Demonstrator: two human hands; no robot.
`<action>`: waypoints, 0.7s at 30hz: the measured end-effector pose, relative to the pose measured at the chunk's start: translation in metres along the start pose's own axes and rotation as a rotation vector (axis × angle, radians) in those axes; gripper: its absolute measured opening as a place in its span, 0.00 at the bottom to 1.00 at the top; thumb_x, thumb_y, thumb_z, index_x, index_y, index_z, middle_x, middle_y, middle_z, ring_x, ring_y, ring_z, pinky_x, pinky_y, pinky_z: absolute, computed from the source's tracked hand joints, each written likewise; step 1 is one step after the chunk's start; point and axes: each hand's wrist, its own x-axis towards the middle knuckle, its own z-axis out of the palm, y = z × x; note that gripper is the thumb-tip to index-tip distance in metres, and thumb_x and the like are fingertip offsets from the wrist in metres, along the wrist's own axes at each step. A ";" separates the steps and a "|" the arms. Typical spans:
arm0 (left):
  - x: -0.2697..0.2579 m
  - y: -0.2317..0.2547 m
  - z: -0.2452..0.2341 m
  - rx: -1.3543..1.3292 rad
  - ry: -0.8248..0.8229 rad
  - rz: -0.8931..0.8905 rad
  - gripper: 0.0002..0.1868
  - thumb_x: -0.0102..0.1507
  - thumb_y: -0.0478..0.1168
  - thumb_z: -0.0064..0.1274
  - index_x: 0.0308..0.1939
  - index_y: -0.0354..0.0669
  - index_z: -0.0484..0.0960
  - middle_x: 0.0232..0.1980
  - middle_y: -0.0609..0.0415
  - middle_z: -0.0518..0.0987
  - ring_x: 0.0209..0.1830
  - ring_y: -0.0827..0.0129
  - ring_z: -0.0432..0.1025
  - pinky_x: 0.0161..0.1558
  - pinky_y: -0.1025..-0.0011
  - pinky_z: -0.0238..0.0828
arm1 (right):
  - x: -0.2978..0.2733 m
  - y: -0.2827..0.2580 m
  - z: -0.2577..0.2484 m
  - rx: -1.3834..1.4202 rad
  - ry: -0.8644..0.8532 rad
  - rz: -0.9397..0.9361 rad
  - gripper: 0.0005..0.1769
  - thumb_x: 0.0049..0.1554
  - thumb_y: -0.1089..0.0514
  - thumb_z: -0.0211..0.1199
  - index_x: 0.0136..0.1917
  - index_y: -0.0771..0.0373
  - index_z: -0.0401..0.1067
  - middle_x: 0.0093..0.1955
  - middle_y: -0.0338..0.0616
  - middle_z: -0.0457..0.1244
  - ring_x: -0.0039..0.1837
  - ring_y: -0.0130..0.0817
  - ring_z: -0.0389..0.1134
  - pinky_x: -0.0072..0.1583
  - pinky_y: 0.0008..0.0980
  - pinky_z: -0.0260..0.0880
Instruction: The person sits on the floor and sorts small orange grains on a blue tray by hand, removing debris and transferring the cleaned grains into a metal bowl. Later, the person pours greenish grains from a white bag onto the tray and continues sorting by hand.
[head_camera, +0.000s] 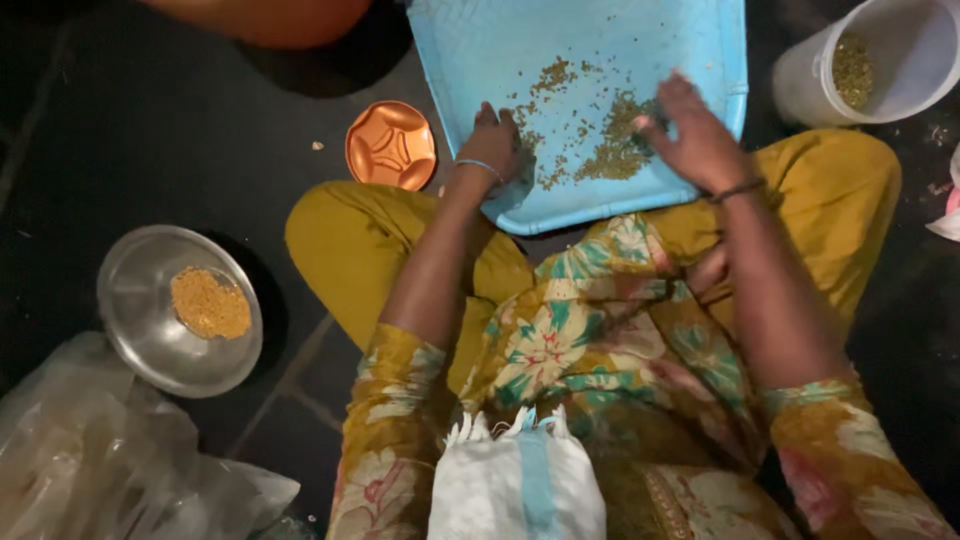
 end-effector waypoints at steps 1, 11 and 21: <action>0.003 0.002 0.003 0.038 -0.091 -0.043 0.47 0.66 0.54 0.52 0.73 0.20 0.50 0.76 0.13 0.42 0.78 0.26 0.42 0.76 0.52 0.49 | 0.000 0.006 -0.003 -0.026 0.017 0.028 0.42 0.66 0.35 0.50 0.81 0.67 0.51 0.85 0.61 0.41 0.82 0.58 0.45 0.77 0.49 0.48; 0.006 0.014 0.017 -0.069 -0.064 -0.033 0.46 0.67 0.42 0.47 0.79 0.28 0.36 0.78 0.14 0.33 0.80 0.25 0.35 0.74 0.43 0.47 | -0.006 -0.048 0.036 0.165 -0.369 -0.126 0.44 0.62 0.31 0.50 0.82 0.56 0.51 0.70 0.59 0.61 0.67 0.57 0.66 0.66 0.49 0.64; -0.006 0.022 0.002 -0.071 -0.105 -0.002 0.50 0.62 0.39 0.50 0.78 0.28 0.35 0.78 0.14 0.35 0.80 0.26 0.37 0.75 0.49 0.48 | -0.014 -0.011 -0.014 -0.100 0.108 0.045 0.23 0.70 0.42 0.53 0.61 0.60 0.77 0.55 0.57 0.70 0.56 0.57 0.71 0.59 0.52 0.71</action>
